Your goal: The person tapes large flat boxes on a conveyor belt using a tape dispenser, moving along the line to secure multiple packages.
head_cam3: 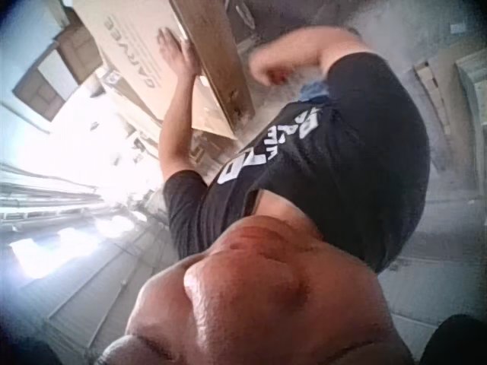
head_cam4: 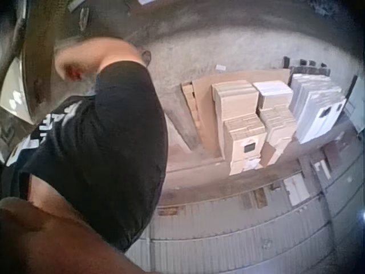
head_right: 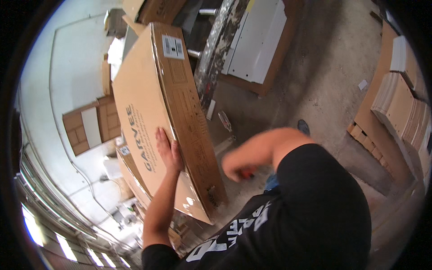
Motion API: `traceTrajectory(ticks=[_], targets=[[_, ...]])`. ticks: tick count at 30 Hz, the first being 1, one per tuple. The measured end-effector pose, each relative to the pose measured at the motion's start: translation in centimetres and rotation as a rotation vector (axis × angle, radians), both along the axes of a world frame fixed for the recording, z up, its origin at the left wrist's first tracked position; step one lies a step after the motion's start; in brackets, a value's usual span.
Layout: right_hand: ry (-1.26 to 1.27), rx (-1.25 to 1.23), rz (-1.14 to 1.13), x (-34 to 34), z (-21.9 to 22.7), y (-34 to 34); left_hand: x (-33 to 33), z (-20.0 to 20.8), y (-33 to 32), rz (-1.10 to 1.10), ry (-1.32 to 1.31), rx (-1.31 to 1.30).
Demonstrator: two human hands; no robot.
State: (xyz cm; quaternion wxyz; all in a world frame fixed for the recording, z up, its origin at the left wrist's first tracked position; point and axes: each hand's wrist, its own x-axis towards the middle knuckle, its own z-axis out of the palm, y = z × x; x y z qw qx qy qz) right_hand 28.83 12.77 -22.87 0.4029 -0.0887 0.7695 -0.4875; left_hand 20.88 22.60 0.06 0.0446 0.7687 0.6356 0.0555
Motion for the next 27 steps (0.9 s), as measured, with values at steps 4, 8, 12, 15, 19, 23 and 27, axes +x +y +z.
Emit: traceTrajectory(ticks=[4, 8, 12, 15, 19, 23, 27], targets=[[0.379, 0.243, -0.103, 3.5, 4.9, -7.7, -2.8, -1.3, -2.1, 0.081, 0.024, 0.023], [0.117, 0.06, -0.786, 14.9, 7.6, 2.5, 0.8, 0.7, -4.1, -0.215, 0.759, 0.39], [0.199, 0.408, -1.214, 24.6, 1.7, 5.0, 5.4, -1.2, -3.5, -0.841, 1.042, -0.097], [0.084, 0.57, -1.422, 31.4, 3.1, 7.2, 6.5, -7.4, -2.9, -1.02, 1.292, -0.743], [0.127, 0.422, -1.777, 37.0, 1.9, 6.5, 2.1, -17.8, -0.9, -0.854, 1.313, -0.858], [0.124, 0.307, -2.121, 45.1, -0.7, 1.5, 8.1, -13.6, 3.9, -0.887, 1.303, -1.13], [-0.397, 0.395, -2.389, 49.7, 1.8, -3.4, 6.9, -17.7, 5.5, -0.869, 0.958, -1.12]])
